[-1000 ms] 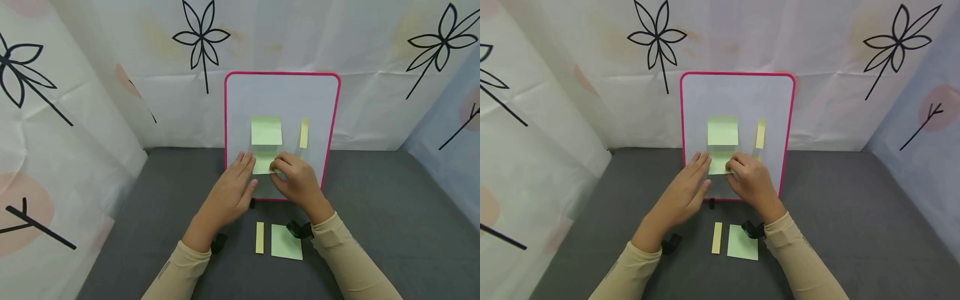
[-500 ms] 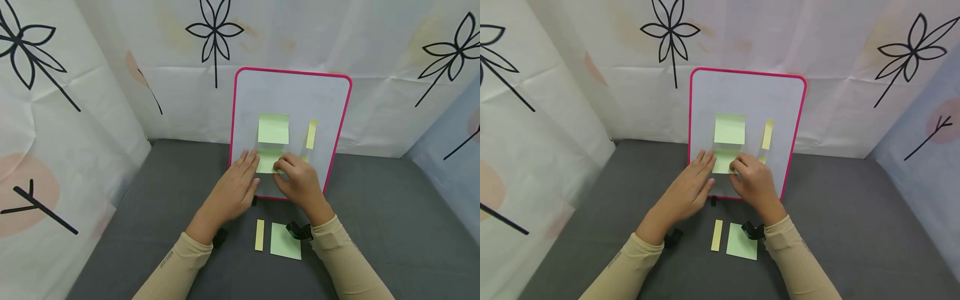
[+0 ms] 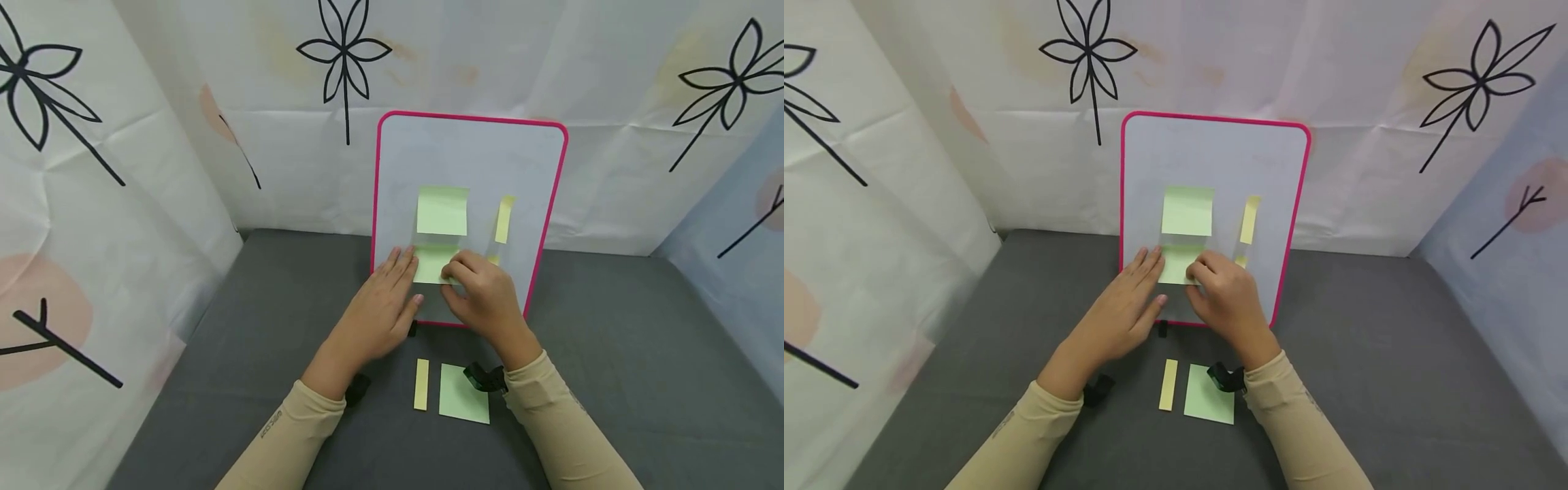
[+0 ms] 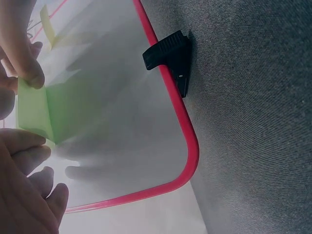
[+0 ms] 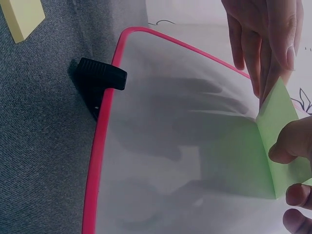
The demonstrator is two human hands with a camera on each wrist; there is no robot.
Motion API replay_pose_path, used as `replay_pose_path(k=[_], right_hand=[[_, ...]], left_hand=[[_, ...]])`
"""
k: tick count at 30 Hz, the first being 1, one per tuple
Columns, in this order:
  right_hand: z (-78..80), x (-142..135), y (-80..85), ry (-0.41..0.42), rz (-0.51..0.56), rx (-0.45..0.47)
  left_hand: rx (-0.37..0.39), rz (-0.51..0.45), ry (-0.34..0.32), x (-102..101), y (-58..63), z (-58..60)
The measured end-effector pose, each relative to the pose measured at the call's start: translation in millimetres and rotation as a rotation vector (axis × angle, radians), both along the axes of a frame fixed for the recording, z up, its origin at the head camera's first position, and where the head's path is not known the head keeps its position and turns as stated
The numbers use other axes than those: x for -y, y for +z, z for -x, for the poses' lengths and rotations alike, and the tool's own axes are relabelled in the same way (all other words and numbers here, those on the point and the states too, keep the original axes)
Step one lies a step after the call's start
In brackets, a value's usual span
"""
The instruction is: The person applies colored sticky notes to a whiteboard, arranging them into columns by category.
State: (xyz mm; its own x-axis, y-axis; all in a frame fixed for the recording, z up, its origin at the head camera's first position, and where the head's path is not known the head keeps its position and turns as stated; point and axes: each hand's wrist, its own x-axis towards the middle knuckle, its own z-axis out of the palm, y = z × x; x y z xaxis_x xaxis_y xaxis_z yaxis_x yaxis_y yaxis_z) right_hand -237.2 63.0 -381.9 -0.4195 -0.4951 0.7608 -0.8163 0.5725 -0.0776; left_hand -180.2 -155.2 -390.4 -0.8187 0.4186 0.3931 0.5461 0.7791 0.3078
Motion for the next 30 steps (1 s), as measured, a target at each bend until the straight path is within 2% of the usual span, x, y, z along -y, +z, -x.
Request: replay_pose_path(k=[5, 15, 22, 30], right_hand=[[-2.1, 1.8, 3.0, 0.001, -0.007, -0.001], [-1.5, 4.1, 3.1, 0.024, -0.018, -0.069], [-5.0, 4.0, 4.1, 0.010, -0.010, -0.043], [-5.0, 0.7, 4.6, -0.014, -0.006, -0.039]], left_hand=[[-0.021, -0.013, 0.007, 0.8, -2.8, 0.5], [-0.049, -0.017, 0.000, -3.1, -4.5, 0.0], [-0.074, -0.022, 0.018, -3.9, -5.4, 0.4], [-0.100, -0.028, 0.008, -6.8, -5.3, 3.2]])
